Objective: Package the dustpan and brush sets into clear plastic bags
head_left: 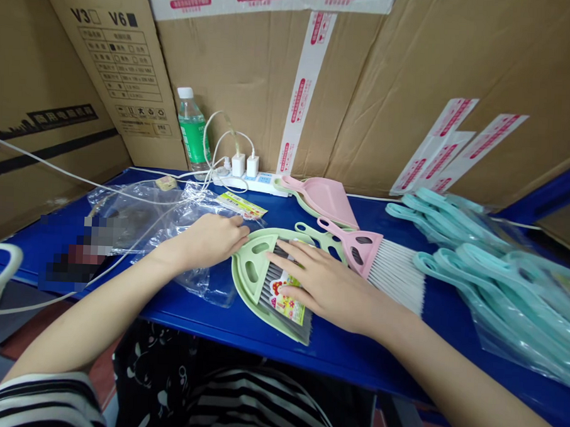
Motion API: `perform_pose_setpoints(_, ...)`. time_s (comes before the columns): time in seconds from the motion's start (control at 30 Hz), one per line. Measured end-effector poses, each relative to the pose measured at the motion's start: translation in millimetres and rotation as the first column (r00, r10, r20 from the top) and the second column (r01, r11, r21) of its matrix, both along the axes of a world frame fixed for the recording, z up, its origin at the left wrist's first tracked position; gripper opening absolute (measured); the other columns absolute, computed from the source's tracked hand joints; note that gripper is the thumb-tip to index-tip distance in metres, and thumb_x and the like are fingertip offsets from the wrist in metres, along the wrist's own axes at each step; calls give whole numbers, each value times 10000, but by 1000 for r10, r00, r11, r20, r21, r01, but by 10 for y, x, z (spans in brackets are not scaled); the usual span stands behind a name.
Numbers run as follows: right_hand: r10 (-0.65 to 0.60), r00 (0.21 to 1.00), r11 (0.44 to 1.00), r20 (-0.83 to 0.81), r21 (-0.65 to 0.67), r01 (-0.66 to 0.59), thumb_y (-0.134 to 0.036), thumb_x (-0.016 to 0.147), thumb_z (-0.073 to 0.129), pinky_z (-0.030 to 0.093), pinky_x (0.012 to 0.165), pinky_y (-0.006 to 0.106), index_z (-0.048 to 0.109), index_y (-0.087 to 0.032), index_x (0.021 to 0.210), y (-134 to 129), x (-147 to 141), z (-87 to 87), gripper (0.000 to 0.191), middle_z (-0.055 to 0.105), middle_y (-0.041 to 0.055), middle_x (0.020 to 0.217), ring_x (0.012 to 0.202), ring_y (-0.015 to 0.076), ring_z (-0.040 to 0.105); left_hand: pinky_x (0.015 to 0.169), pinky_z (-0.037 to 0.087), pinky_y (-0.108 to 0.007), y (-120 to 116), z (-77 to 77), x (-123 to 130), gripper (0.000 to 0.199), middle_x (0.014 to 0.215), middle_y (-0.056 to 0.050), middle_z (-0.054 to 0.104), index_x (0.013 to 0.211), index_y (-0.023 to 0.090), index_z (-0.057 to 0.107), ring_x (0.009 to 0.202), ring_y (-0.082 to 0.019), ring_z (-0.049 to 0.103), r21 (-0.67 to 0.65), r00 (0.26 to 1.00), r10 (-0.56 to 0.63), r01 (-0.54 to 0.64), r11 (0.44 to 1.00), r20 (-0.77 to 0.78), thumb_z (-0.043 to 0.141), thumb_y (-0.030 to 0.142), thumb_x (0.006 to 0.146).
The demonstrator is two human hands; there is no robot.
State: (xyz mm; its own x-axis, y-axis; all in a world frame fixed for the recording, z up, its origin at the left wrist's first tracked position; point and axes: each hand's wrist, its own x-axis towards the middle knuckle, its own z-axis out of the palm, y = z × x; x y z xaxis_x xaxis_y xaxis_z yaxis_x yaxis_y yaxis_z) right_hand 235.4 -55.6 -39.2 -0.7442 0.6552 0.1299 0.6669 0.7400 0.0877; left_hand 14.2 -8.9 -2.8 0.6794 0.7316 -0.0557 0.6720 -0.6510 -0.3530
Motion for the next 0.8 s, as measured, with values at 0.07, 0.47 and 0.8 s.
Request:
perform_pose_setpoints(0.07, -1, 1000, 1000, 1, 3, 1, -320, 937, 481, 458, 997, 474, 456, -175, 1397, -1, -2, 1, 483, 490, 158, 1421, 1298, 284, 461, 500, 342, -266, -6, -5, -1, 341, 822, -60, 633, 852, 145, 631, 617, -151, 602, 4, 1000, 2, -2, 1000, -7, 343, 268, 988)
perform_pose_setpoints(0.47, -28, 1000, 1000, -7, -5, 28, -317, 946, 451, 467, 973, 500, 448, -192, 1405, -44, -13, 3, 475, 486, 147, 1426, 1284, 294, 473, 475, 338, -269, -27, -16, 2, 326, 807, -62, 626, 864, 146, 622, 586, -147, 596, 30, 1000, 2, -1, 1000, -19, 344, 270, 979)
perform_pose_setpoints(0.8, -26, 999, 1000, -18, -14, 26, -313, 939, 474, 457, 990, 473, 453, -183, 1401, -39, -11, 13, 480, 493, 147, 1420, 1280, 288, 478, 502, 365, -272, -32, 6, 15, 337, 837, -74, 627, 880, 137, 625, 606, -164, 602, -6, 999, 26, -26, 1000, -23, 330, 264, 983)
